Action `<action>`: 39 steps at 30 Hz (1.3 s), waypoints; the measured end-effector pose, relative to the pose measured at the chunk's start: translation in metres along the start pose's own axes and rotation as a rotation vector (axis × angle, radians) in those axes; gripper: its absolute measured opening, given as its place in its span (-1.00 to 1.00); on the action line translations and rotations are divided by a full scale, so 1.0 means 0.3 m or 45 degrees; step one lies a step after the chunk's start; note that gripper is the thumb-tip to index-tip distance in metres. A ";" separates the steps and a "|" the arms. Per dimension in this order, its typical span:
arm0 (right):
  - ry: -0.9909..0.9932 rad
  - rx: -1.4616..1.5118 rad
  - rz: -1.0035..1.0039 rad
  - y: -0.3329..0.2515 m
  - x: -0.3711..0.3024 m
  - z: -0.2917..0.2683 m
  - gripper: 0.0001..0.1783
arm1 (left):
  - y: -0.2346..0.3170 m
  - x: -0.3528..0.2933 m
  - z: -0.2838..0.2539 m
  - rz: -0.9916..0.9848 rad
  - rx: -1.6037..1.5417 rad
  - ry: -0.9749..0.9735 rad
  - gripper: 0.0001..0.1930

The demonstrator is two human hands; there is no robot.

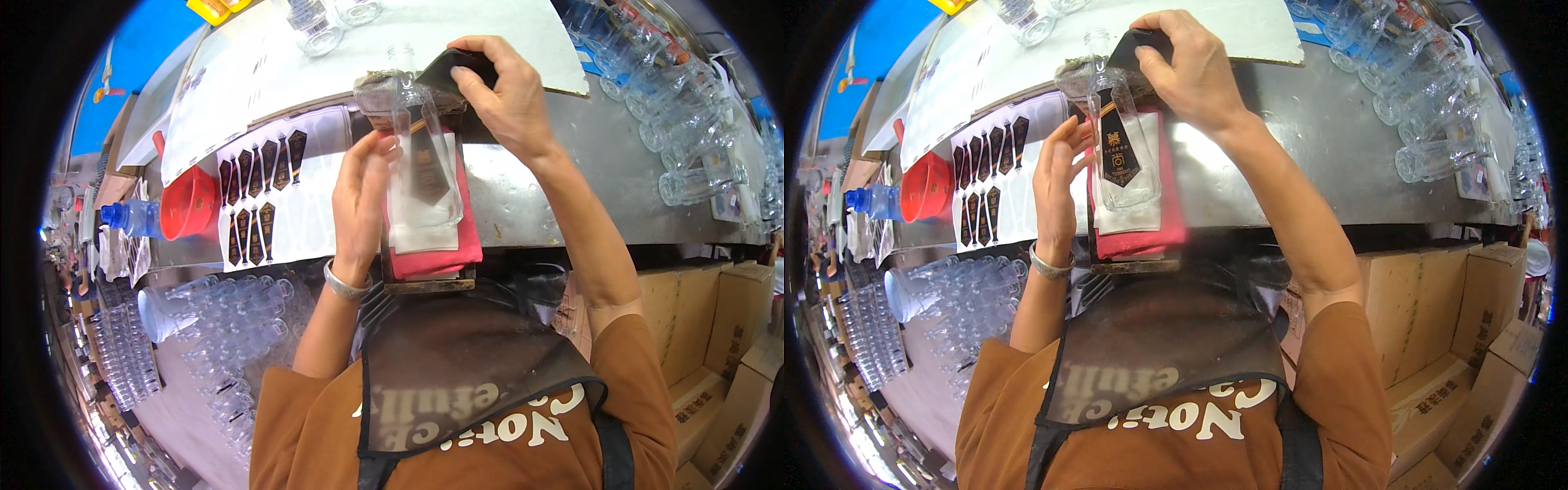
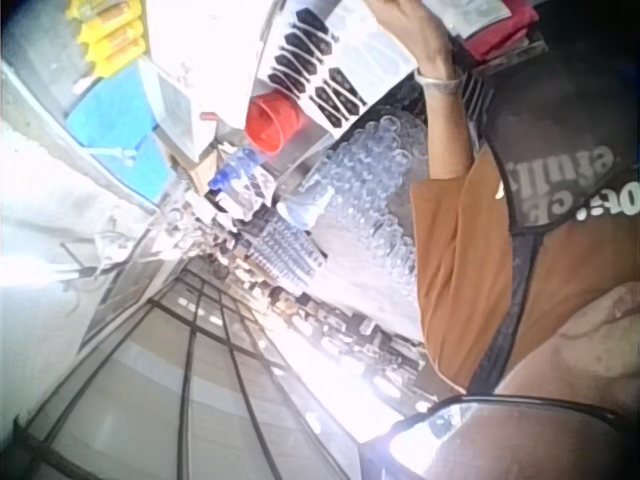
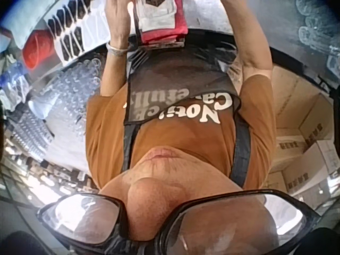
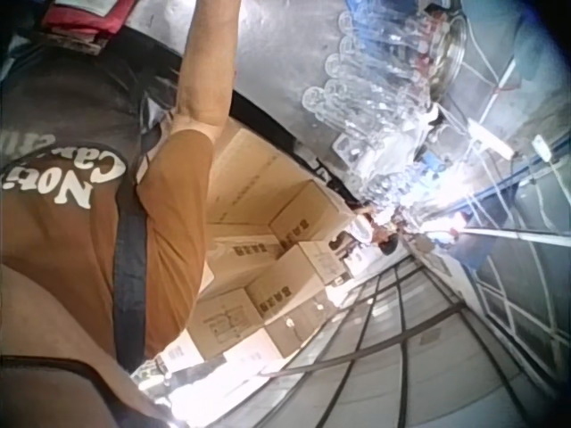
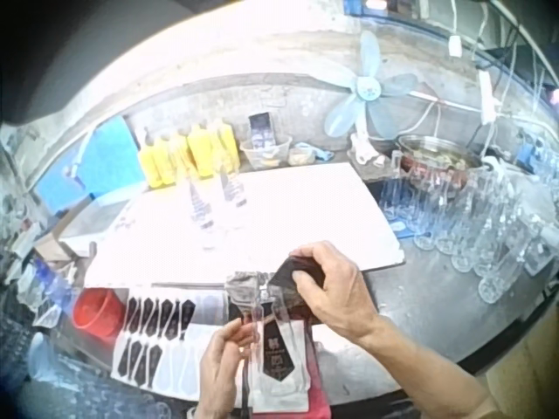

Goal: The person repeatedly picks up clear plastic bottles, places them on a red pad, applies a dark rectangular label to the bottle, and wipes the label with a black pad. The person then sets the labeled bottle aside and repeats the process with another bottle.

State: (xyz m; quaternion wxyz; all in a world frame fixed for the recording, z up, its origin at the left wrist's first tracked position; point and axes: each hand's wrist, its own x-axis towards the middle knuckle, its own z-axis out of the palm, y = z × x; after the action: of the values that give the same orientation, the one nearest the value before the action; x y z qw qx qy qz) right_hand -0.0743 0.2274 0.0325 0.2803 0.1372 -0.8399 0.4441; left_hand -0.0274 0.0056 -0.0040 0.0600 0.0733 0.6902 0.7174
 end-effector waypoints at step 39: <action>-0.350 0.083 -0.254 -0.084 -0.084 -0.007 -0.87 | -0.057 -0.168 0.009 0.353 0.646 -0.093 0.27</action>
State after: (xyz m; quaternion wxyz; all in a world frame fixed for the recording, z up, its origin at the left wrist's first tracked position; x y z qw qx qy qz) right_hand -0.0413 0.2144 0.0354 0.2011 0.2882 -0.8377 0.4181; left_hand 0.0224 -0.0006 -0.0221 -0.0343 0.2054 0.8284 0.5201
